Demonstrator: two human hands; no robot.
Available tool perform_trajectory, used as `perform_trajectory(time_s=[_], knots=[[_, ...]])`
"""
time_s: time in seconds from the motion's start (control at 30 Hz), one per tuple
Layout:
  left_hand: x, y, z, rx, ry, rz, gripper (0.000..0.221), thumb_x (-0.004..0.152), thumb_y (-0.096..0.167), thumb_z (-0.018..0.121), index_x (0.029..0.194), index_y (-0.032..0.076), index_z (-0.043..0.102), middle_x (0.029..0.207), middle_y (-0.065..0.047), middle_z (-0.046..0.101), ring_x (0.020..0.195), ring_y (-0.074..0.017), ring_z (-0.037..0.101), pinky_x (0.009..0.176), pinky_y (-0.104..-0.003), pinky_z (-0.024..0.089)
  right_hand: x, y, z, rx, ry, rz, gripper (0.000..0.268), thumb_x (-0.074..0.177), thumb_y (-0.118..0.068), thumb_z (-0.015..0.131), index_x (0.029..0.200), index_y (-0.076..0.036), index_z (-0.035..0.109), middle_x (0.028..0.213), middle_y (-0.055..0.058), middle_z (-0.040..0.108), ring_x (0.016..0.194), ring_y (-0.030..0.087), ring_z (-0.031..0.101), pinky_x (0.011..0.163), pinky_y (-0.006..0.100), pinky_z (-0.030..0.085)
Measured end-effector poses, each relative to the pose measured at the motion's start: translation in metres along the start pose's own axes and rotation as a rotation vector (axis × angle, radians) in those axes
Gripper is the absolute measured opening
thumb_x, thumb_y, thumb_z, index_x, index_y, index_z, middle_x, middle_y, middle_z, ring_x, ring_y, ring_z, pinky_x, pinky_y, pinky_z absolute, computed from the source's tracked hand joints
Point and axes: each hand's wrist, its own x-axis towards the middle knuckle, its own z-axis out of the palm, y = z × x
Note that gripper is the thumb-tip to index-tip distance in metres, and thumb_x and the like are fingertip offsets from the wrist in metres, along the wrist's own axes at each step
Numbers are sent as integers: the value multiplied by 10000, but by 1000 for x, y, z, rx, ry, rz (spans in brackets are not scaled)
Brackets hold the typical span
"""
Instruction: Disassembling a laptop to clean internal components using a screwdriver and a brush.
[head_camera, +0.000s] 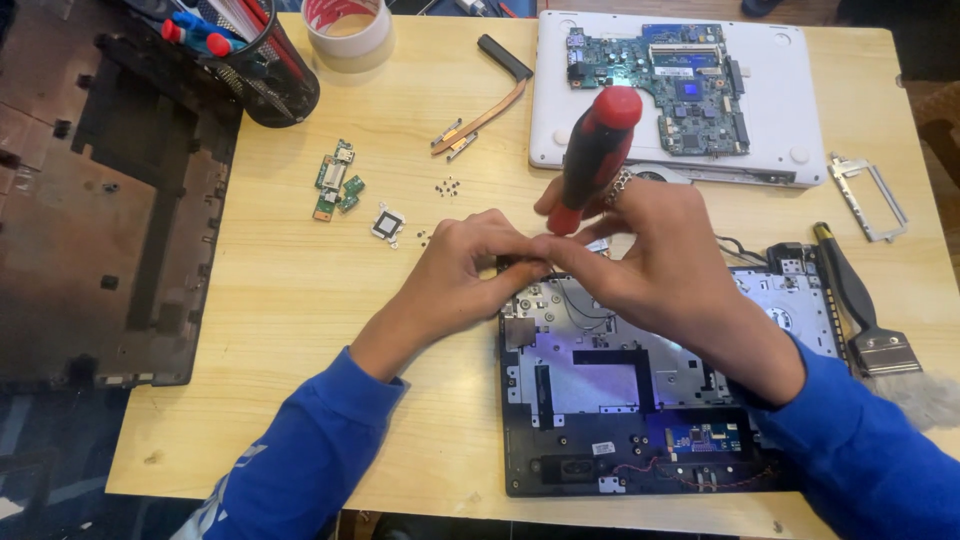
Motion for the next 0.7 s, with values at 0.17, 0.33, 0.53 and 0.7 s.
perform_trajectory(time_s=[0.17, 0.33, 0.53, 0.7], knots=[[2, 2, 3, 131, 21, 138, 99, 898, 171, 791, 996, 176, 786, 795, 8, 747, 755, -162, 652, 782, -333, 473, -4, -9, -8, 154, 128, -60, 261, 864, -103, 833, 1013, 47, 681, 912, 138, 725, 780, 191, 718, 735, 270, 618], [2, 3, 5, 159, 41, 195, 67, 865, 162, 824, 920, 142, 793, 796, 19, 768, 741, -152, 650, 788, -343, 469, -3, -16, -14, 80, 144, -133, 303, 855, -19, 845, 1105, 92, 715, 1028, 178, 769, 819, 183, 743, 767, 254, 617], [-1, 0, 10, 53, 61, 178, 77, 881, 108, 801, 945, 144, 776, 932, -19, 767, 897, -229, 674, 861, -351, 509, 4, -20, -27, 251, -115, -24, 473, 923, -98, 708, 1373, -39, 575, 946, 43, 777, 1124, 227, 802, 980, 314, 644], [-4, 6, 19, 125, 178, 56, 286, 925, 251, 753, 669, 145, 679, 574, 12, 431, 651, -159, 467, 537, -330, 393, 8, -18, -37, 457, -513, -77, 438, 841, 66, 592, 1228, -122, 671, 1109, 56, 799, 843, 151, 728, 711, 274, 580]])
